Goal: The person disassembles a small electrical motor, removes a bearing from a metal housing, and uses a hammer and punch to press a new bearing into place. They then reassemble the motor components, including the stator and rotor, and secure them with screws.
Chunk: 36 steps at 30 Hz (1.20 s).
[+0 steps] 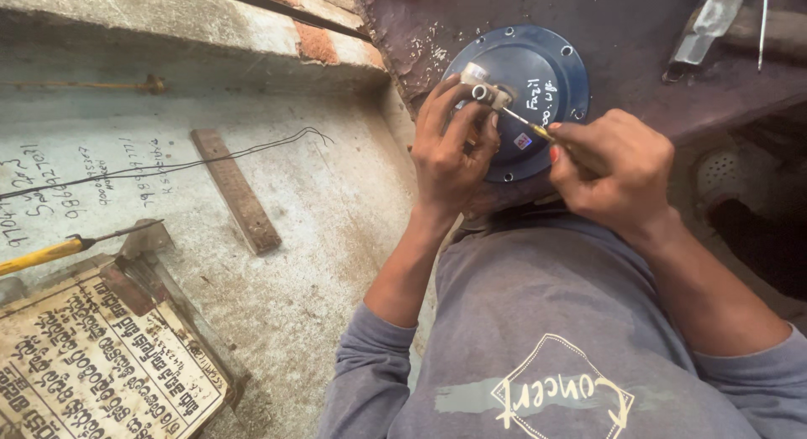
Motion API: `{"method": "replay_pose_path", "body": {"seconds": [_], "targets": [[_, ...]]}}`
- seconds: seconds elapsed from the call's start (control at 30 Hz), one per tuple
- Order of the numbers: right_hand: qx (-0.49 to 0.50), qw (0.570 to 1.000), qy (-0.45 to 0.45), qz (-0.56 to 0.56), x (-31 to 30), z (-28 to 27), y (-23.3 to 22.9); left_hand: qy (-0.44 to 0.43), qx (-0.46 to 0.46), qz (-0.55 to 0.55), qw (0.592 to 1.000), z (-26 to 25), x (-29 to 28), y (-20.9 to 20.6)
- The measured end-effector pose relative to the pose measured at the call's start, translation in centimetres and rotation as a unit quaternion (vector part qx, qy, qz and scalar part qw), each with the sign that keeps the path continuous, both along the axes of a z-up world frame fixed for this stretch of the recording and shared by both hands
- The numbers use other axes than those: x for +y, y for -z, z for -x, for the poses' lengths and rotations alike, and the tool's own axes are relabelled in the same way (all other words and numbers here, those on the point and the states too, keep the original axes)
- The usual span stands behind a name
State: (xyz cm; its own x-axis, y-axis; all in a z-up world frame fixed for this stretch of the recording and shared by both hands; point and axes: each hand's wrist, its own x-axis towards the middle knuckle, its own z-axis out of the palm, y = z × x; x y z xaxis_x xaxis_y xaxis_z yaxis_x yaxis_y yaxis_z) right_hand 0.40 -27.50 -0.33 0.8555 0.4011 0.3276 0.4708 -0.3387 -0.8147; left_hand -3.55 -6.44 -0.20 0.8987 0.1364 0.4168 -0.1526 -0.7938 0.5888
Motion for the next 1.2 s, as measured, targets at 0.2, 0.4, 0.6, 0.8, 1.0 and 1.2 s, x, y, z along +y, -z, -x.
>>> {"method": "replay_pose_path", "body": {"seconds": [0.2,0.4,0.6,0.8,1.0,1.2], "targets": [[0.178,0.984,0.015,0.015,0.0,-0.5,-2.1,-0.007,-0.003,0.013,1.0,0.1,0.0,0.1],[0.084,0.996,-0.027,0.018,-0.5,-0.8,-3.1,-0.01,0.005,0.009,1.0,0.1,-0.2,0.1],[-0.094,0.994,-0.032,0.036,0.3,-1.0,-3.2,-0.007,-0.005,-0.004,1.0,0.1,-0.3,0.2],[0.014,0.999,-0.01,0.03,0.6,-0.6,-3.7,-0.002,-0.001,0.0,1.0,0.1,-0.1,0.0],[-0.056,0.998,-0.015,-0.008,0.7,-0.4,-2.9,-0.005,-0.009,-0.005,1.0,0.0,-0.2,0.1],[0.031,0.999,-0.008,0.022,0.5,-0.1,-2.4,-0.006,-0.007,-0.003,1.0,0.1,-0.2,0.1]]}}
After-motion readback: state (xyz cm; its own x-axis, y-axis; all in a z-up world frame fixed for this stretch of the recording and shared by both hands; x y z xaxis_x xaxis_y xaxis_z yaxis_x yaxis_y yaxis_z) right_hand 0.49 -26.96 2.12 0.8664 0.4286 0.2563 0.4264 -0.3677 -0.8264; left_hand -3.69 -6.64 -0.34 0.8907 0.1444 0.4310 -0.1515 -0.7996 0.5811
